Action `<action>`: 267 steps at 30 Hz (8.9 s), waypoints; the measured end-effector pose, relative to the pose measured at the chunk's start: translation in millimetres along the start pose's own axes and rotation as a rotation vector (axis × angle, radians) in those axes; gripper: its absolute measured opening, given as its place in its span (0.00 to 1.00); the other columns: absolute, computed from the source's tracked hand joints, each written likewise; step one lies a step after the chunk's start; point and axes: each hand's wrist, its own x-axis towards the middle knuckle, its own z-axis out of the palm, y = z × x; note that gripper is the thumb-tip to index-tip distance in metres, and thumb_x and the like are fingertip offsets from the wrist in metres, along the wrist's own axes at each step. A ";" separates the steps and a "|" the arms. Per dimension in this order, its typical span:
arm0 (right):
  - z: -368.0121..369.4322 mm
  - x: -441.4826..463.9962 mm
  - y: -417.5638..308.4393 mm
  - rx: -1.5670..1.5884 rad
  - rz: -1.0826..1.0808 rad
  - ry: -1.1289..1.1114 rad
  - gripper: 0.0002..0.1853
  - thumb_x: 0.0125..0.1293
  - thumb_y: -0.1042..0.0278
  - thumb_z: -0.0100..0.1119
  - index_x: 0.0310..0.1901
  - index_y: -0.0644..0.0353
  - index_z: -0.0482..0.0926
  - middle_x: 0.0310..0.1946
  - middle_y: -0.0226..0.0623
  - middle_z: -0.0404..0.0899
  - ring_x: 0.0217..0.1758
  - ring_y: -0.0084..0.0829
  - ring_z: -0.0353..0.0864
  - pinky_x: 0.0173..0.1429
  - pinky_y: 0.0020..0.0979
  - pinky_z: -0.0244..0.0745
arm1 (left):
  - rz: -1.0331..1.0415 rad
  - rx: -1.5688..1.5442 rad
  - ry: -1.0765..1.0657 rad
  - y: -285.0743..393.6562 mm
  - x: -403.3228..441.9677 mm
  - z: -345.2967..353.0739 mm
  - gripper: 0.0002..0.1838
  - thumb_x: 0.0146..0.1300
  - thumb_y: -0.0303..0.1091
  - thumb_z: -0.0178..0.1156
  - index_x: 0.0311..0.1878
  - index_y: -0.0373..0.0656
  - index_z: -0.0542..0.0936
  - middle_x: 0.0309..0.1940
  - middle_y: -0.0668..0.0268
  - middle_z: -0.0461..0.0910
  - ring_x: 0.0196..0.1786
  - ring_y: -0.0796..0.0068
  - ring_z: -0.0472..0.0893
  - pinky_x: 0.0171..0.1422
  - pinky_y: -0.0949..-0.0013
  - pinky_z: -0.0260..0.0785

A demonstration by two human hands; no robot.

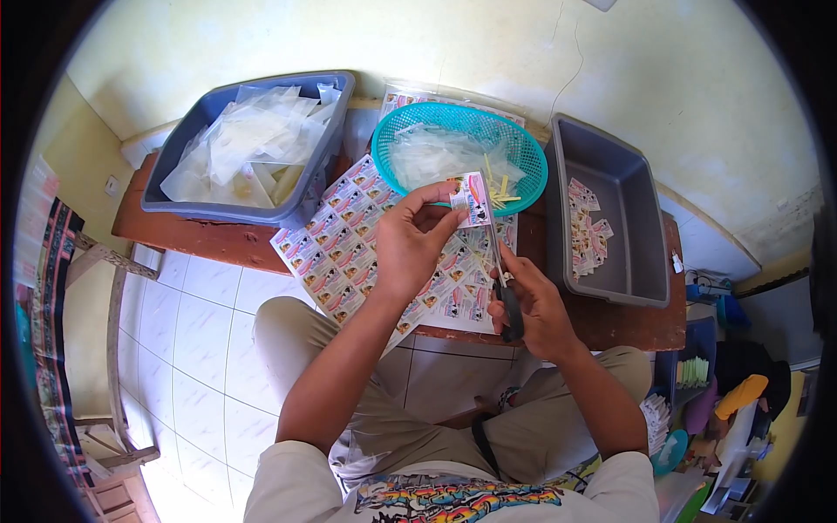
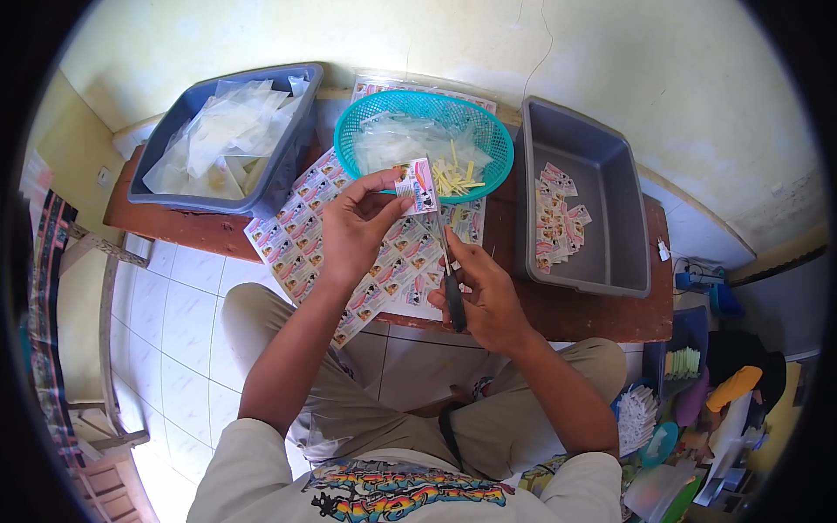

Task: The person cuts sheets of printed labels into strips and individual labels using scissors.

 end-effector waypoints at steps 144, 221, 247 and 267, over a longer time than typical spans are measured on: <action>7.5 2.3 2.4 0.125 0.012 0.091 0.46 0.74 0.78 0.71 0.88 0.57 0.57 0.59 0.33 0.68 0.41 0.18 0.79 0.41 0.24 0.81 | 0.026 0.040 -0.073 -10.4 -7.2 4.1 0.22 0.69 0.17 0.72 0.66 0.32 0.86 0.50 0.57 0.92 0.51 0.76 0.89 0.58 0.72 0.85; -12.2 29.4 17.3 -0.852 -0.147 0.204 0.23 0.71 0.68 0.67 0.67 0.59 0.84 0.51 0.48 0.87 0.49 0.47 0.91 0.53 0.47 0.88 | 0.102 0.148 -0.121 -8.3 -7.5 -4.4 0.10 0.73 0.21 0.70 0.55 0.36 0.90 0.50 0.60 0.93 0.49 0.78 0.90 0.56 0.71 0.83; -6.6 53.1 0.4 0.109 -0.017 0.312 0.15 0.76 0.76 0.69 0.60 0.69 0.82 0.48 0.43 0.90 0.47 0.28 0.93 0.47 0.29 0.93 | 0.722 0.779 -0.217 4.1 -13.6 -11.0 0.21 0.58 0.30 0.80 0.55 0.44 0.89 0.57 0.60 0.88 0.61 0.54 0.86 0.67 0.51 0.76; -17.4 -10.0 37.8 -1.136 0.193 0.012 0.38 0.64 0.61 0.77 0.75 0.56 0.73 0.65 0.52 0.76 0.59 0.57 0.87 0.62 0.51 0.85 | 0.752 0.825 -0.181 5.3 -13.2 -13.1 0.20 0.57 0.29 0.81 0.54 0.42 0.89 0.57 0.60 0.89 0.59 0.55 0.87 0.66 0.52 0.77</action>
